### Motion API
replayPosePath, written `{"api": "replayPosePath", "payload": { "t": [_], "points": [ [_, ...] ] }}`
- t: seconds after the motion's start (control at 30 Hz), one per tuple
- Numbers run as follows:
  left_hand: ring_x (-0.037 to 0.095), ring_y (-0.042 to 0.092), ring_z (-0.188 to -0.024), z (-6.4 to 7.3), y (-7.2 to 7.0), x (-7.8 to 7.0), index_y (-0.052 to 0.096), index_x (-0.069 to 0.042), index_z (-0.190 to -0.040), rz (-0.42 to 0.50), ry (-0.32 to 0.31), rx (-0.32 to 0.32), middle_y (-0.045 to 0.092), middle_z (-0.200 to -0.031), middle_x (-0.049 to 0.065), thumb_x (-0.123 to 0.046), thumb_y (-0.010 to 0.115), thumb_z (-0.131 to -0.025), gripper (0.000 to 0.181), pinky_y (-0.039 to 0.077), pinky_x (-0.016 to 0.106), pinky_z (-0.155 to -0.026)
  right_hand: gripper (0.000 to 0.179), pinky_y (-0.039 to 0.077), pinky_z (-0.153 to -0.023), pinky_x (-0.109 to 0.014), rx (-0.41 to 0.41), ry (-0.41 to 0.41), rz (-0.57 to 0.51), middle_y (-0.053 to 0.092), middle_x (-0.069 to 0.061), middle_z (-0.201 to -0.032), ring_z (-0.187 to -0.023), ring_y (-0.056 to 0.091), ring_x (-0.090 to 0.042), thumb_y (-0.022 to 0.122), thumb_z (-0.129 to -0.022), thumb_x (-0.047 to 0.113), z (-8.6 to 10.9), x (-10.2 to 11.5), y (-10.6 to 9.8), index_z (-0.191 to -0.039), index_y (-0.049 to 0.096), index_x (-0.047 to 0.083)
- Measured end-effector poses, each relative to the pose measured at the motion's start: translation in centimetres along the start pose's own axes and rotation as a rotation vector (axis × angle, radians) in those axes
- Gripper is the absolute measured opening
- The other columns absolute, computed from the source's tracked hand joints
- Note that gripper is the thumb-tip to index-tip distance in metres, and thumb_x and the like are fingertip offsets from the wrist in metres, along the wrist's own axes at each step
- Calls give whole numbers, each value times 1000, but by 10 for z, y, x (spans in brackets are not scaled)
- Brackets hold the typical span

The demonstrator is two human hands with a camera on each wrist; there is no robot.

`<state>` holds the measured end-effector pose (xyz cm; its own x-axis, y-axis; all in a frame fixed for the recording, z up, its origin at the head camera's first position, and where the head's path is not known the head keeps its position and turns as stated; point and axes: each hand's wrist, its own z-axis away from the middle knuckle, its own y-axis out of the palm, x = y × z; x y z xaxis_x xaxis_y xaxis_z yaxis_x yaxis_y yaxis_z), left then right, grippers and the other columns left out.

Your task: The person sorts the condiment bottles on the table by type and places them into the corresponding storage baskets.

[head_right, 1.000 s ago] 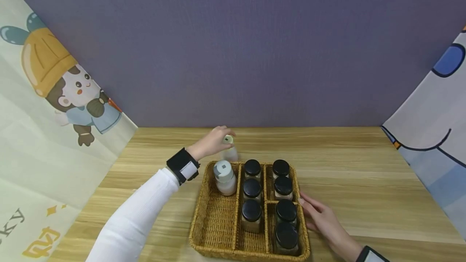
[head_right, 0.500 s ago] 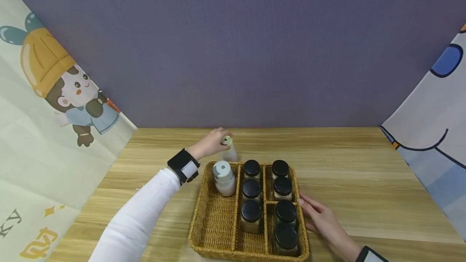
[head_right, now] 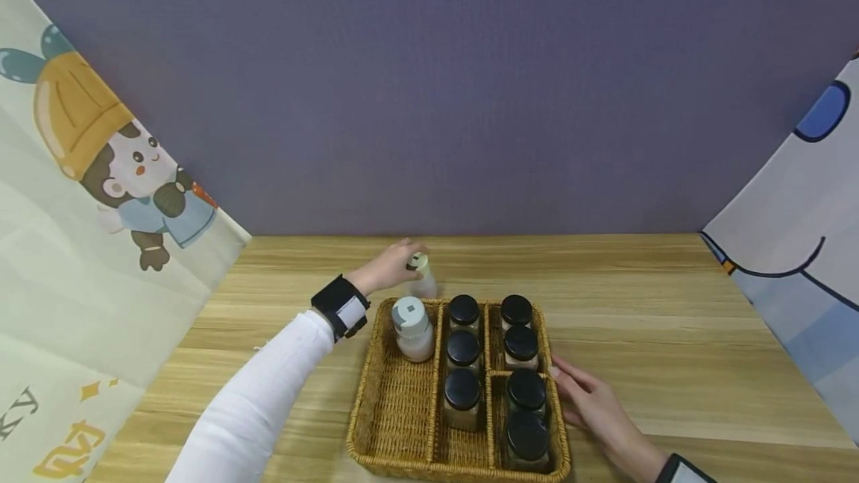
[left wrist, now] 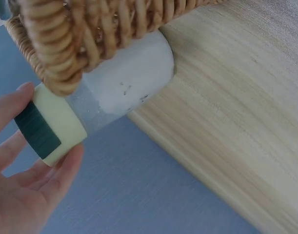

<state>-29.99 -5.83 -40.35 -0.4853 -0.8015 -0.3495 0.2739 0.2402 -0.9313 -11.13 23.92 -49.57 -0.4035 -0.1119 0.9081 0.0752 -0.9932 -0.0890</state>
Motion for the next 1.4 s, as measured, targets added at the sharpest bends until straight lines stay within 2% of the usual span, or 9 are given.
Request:
{"api": "replayPosePath", "payload": {
  "t": [0.33,0.7,0.83,1.1,1.4],
  "points": [
    [28,46,-109,3,-1,-1,45,-1,-124,1,4,14,44,-123,19,-12,63,-82,47,44,34,-91,65,52,-79,-38,-3,7,22,20,-24,-141,-106,51,-25,48,-89,41,0,-1,2,-136,25,2],
    [28,46,-107,11,-6,0,47,-1,-122,-14,28,0,46,-120,19,-11,62,-82,44,44,34,-89,64,52,-79,-38,10,12,21,21,-25,-140,-105,53,-23,47,-90,40,4,4,4,-136,25,1],
    [28,47,-105,12,-11,0,47,0,-122,-22,40,-13,46,-117,19,-11,62,-82,44,45,34,-87,64,52,-79,-38,15,13,18,19,-24,-141,-104,53,-23,47,-90,39,5,4,4,-136,24,2],
    [27,47,-105,17,-24,-1,45,-2,-124,-56,27,5,46,-116,18,-14,60,-84,45,45,33,-86,65,51,-80,-39,17,7,9,19,-25,-141,-108,50,-27,47,-89,40,4,5,6,-136,24,1],
    [29,47,-105,23,-42,-7,46,-1,-123,-88,42,-18,47,-117,18,-13,61,-83,44,44,34,-87,65,51,-81,-39,17,5,1,19,-24,-141,-107,51,-25,47,-90,40,5,5,7,-136,24,1]
  ]
}}
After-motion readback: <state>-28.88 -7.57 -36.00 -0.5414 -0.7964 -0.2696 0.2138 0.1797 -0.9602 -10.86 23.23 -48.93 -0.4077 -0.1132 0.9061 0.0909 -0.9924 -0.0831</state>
